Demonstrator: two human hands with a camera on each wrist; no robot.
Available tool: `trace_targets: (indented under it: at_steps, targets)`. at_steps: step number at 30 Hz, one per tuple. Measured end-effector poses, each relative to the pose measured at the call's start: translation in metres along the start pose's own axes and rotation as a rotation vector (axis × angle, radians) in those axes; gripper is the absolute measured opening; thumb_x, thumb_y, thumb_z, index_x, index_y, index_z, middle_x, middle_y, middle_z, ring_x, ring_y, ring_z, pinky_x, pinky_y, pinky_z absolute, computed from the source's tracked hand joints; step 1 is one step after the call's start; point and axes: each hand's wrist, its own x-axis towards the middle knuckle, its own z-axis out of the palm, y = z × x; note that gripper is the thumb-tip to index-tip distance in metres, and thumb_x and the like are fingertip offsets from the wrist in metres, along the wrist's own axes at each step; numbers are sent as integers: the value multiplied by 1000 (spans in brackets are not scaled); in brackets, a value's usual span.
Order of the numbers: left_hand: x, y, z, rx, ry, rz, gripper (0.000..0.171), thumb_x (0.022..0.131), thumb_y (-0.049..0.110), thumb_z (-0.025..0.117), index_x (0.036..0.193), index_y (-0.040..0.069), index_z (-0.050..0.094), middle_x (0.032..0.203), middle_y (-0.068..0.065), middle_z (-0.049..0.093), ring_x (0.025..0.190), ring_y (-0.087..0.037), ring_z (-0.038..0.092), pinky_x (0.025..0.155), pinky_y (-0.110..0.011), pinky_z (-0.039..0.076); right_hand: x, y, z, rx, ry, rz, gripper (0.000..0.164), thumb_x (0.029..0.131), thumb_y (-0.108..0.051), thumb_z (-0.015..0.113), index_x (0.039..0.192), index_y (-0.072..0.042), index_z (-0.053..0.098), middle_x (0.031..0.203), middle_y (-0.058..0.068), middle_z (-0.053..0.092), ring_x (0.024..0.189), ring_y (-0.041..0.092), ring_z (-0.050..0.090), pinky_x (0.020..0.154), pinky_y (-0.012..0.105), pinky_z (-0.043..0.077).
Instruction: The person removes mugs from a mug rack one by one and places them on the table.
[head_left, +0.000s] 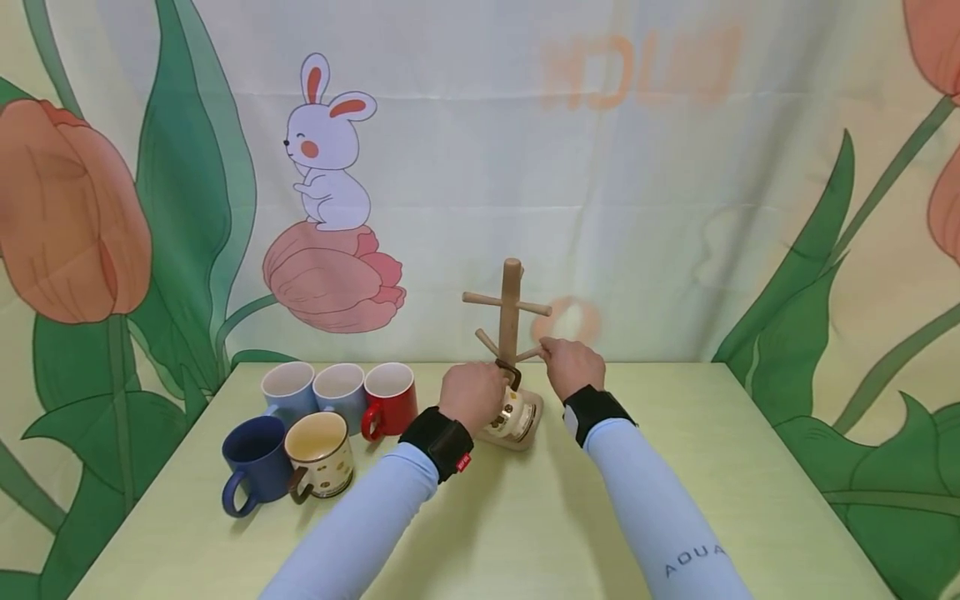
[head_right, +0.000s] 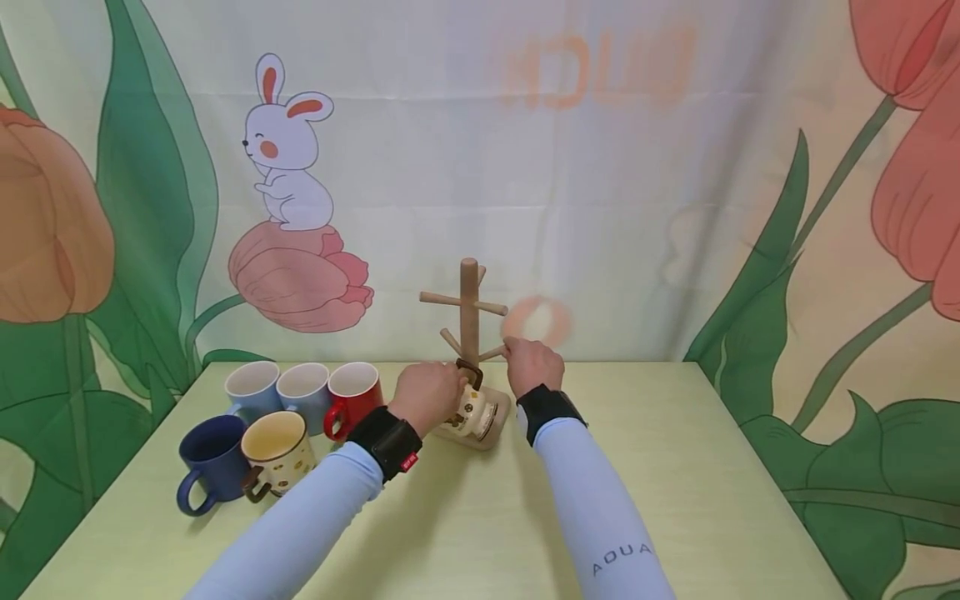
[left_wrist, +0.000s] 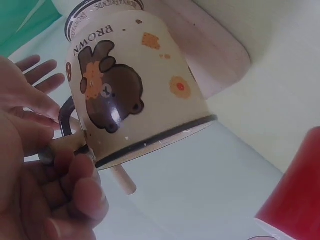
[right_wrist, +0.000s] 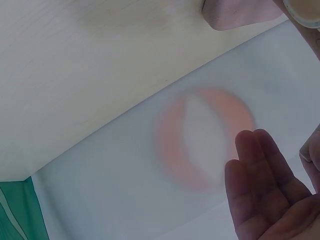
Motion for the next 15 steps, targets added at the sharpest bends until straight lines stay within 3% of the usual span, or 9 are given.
trace_targets:
  at_steps: [4, 7, 12, 15]
  targets:
    - [2, 4, -1, 8, -21, 3, 30, 98, 35, 62, 83, 12, 73, 63, -2, 61, 59, -20, 64, 47, -36, 51, -1, 5, -3, -15, -26, -9, 11, 100, -26, 62, 98, -19, 69, 73, 3, 67, 60, 26, 62, 50, 40, 45]
    - [4, 0, -3, -43, -69, -14, 38, 100, 44, 56, 84, 14, 73, 58, 0, 56, 57, -19, 61, 46, -34, 48, -4, 5, -7, -66, -44, -20, 13, 101, -27, 59, 100, -17, 67, 72, 6, 66, 60, 27, 62, 50, 42, 47]
    - [10, -24, -7, -137, -91, -114, 51, 103, 50, 45, 92, 7, 71, 66, -6, 61, 66, -26, 65, 54, -38, 53, -18, -3, -11, -138, 39, -43, 26, 102, -30, 56, 120, -16, 69, 87, 12, 68, 54, 27, 61, 47, 42, 50]
    - [16, -42, -6, -166, -82, -165, 44, 104, 43, 48, 102, 4, 67, 77, -12, 65, 75, -32, 68, 62, -45, 55, -29, -17, -10, -121, 112, -67, 29, 102, -32, 56, 118, -12, 71, 95, 14, 68, 47, 23, 57, 43, 39, 48]
